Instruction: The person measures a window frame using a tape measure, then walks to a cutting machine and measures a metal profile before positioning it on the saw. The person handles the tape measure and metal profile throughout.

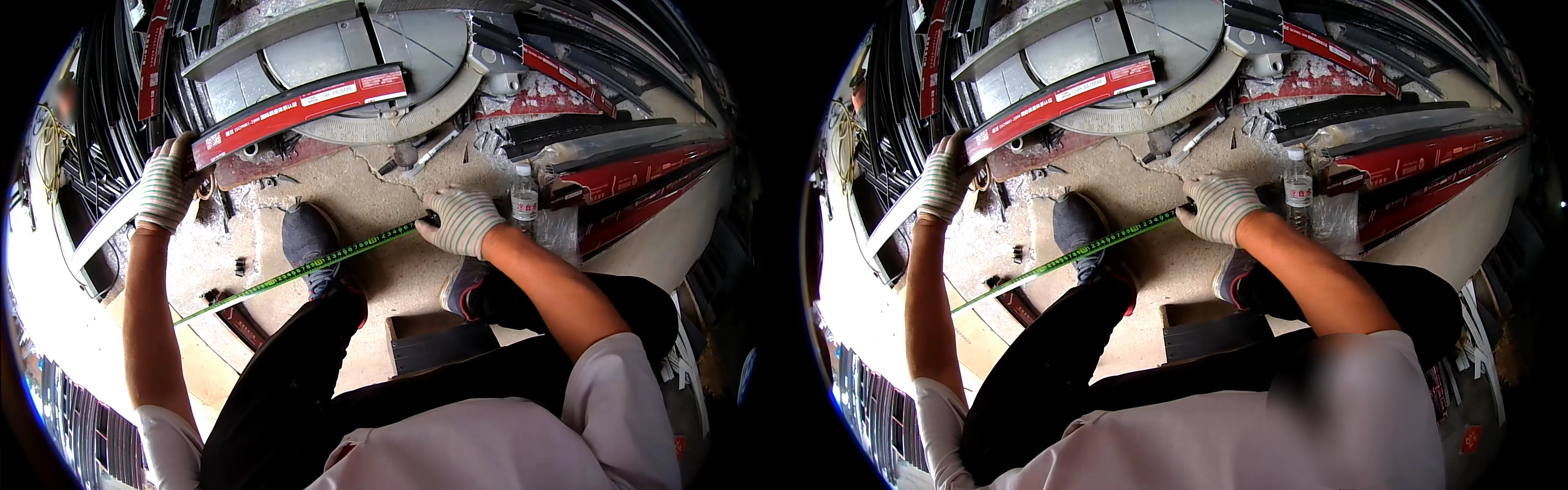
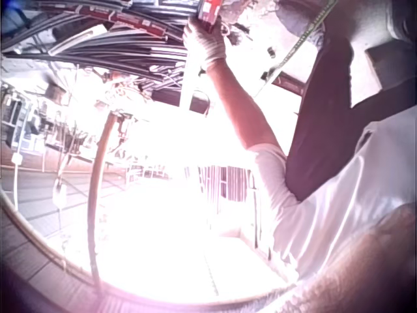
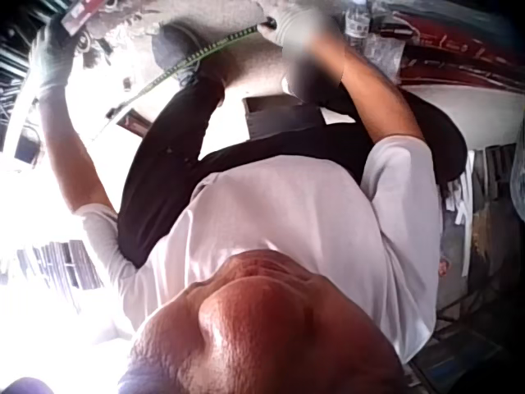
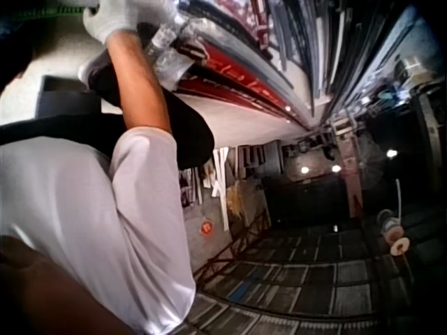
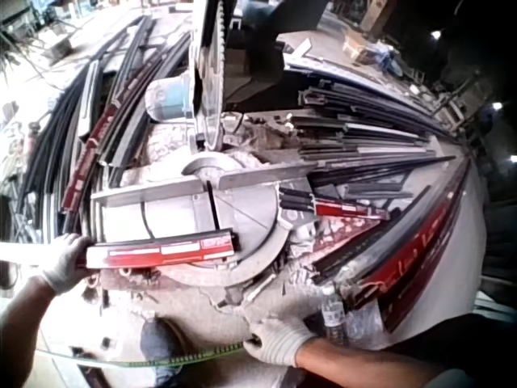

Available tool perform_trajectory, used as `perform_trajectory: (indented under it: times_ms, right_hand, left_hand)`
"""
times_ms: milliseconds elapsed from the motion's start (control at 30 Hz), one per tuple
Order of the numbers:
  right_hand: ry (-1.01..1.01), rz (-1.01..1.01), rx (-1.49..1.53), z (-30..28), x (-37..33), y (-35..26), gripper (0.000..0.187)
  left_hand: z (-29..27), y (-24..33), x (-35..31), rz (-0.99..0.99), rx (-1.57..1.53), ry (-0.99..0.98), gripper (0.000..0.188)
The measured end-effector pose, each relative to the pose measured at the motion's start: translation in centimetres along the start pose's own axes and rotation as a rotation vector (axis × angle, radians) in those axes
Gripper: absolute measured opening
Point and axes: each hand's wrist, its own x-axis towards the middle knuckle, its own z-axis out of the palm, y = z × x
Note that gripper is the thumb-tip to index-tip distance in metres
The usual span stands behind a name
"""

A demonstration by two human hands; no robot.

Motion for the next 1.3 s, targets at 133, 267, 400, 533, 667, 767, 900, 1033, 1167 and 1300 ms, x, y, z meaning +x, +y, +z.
perform_trajectory:
  times_ms: [133,267,400,533,667,767,900,1033,1167,1300]
  right_hand:
    - [-0.045,0.072,0.042,1.9,0.6,-0.3,0.043]
    - [-0.042,0.138,0.085,3.0,1.5,-0.4,0.043]
    - [-0.064,0.174,0.101,3.1,2.0,-0.3,0.043]
    - [-0.008,0.147,0.068,3.3,2.4,0.1,0.041]
    - [0.04,0.131,0.042,3.7,2.7,0.4,0.039]
    - [0.068,0.119,0.021,3.8,2.9,0.4,0.037]
    - [0.179,0.081,-0.005,4.6,3.1,0.4,0.038]
    - [0.106,0.122,-0.049,4.4,3.5,0.2,0.041]
    - [0.091,0.144,-0.06,4.5,3.9,0.3,0.042]
    - [0.129,0.127,-0.065,4.3,3.6,0.1,0.043]
  left_hand:
    - [-0.5,-1.0,0.6,-0.029,-0.123,-0.103,0.056]
    - [-1.4,-2.2,1.6,-0.209,-0.629,-0.303,0.05]
    - [-4.1,-2.3,3.8,-0.238,-0.569,-0.53,0.056]
    - [-4.2,-5.2,4.8,-0.087,-0.418,-0.549,0.076]
    - [-4.7,-4.5,5.9,-0.082,-0.447,-0.542,0.08]
    - [-4.8,-4.4,6.2,-0.111,-0.474,-0.513,0.084]
    - [-4.5,-6.1,7.3,-0.093,-0.293,-0.527,0.091]
    - [-3.3,-6.7,6.9,-0.131,-0.181,-0.553,0.076]
    - [-3.9,-2.6,6.7,-0.201,-0.385,-0.556,0.021]
    - [-4.3,-0.9,5.7,-0.297,-0.367,-0.607,0.026]
